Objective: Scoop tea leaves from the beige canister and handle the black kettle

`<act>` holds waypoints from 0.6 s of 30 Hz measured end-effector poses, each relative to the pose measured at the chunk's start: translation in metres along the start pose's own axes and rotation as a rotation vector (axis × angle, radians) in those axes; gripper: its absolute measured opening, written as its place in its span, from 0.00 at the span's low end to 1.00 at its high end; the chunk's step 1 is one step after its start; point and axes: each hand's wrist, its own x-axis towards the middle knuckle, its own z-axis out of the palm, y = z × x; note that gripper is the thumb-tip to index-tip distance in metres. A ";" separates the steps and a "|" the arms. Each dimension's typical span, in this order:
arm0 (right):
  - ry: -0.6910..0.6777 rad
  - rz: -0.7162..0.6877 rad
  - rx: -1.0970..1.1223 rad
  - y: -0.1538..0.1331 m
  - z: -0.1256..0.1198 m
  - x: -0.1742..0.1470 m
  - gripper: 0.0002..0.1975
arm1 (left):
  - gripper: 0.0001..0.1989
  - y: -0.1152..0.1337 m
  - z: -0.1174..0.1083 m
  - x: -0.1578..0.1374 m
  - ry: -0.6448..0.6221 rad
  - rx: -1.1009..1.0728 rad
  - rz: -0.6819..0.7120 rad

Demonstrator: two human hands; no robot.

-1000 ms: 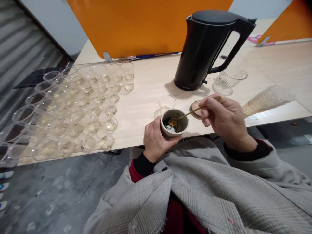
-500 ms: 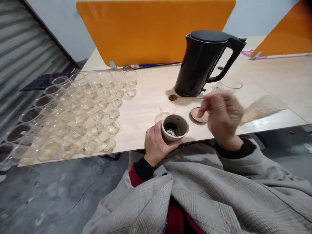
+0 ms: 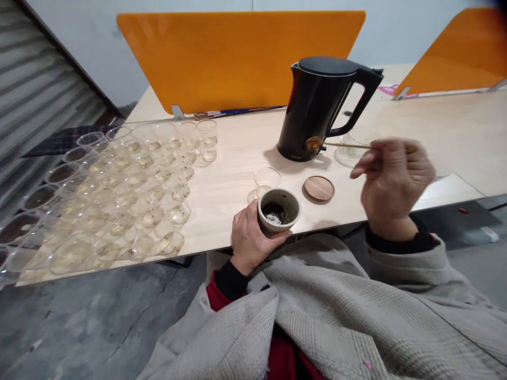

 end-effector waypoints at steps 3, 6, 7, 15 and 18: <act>0.084 -0.141 0.003 0.014 -0.028 0.021 0.06 | 0.50 -0.001 0.001 -0.001 0.010 0.006 0.001; 0.042 -0.129 -0.082 0.047 -0.051 0.045 0.06 | 0.50 -0.001 0.002 -0.001 0.038 0.023 0.010; 0.041 -0.113 -0.133 0.060 -0.055 0.052 0.07 | 0.51 0.000 0.002 -0.002 0.045 0.029 0.011; -0.018 0.019 -0.337 0.134 -0.061 0.093 0.13 | 0.51 -0.001 0.002 -0.002 0.030 0.028 0.014; -0.031 0.051 -0.329 0.134 -0.064 0.097 0.10 | 0.51 -0.001 0.002 -0.002 0.022 0.019 0.013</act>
